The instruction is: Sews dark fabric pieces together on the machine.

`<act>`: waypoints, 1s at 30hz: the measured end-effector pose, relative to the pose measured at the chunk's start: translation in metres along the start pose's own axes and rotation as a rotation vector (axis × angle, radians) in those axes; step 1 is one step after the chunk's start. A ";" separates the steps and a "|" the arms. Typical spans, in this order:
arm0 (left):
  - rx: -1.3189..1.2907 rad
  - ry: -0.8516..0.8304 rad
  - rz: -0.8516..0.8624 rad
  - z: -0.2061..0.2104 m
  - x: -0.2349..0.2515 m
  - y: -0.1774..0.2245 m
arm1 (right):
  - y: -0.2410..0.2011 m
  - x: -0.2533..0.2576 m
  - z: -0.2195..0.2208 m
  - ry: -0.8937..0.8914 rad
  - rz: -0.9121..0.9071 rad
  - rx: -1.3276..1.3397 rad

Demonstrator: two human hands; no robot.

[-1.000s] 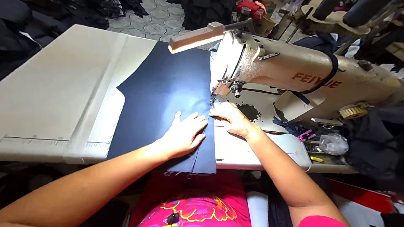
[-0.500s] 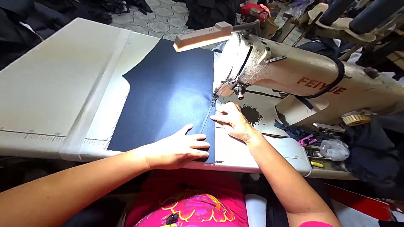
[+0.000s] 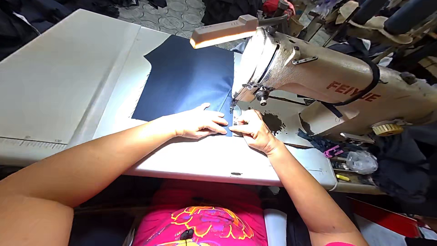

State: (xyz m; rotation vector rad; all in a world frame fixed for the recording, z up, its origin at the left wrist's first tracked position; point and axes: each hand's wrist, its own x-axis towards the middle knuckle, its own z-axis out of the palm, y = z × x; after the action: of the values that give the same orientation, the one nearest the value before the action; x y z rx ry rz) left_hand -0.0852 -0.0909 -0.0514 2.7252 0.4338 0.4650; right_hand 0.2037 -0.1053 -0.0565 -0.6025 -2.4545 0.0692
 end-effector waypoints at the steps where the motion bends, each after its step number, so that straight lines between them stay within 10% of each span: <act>1: 0.003 -0.005 -0.001 -0.003 0.003 -0.007 | -0.001 0.000 0.000 -0.001 0.020 -0.018; 8: 0.057 -0.008 -0.022 -0.022 0.024 -0.050 | -0.010 0.007 -0.004 -0.094 0.237 -0.130; 14: 0.054 -0.017 -0.009 -0.032 0.035 -0.062 | -0.031 0.021 0.007 -0.010 -0.085 -0.111; 17: 0.070 0.080 -0.032 -0.047 0.042 -0.069 | -0.049 0.051 0.026 -0.054 0.029 -0.076; 24: 0.173 -0.026 -0.771 -0.099 0.030 -0.127 | -0.064 0.120 0.052 -0.371 0.531 -0.118; 30: 0.351 -0.040 -0.884 -0.090 -0.011 -0.086 | -0.071 0.093 0.044 -0.308 0.383 -0.039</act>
State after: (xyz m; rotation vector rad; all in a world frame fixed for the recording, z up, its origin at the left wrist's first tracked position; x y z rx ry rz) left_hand -0.1485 0.0068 -0.0066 2.4782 1.7183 0.0866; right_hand 0.0836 -0.1240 -0.0280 -1.1476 -2.6001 0.2864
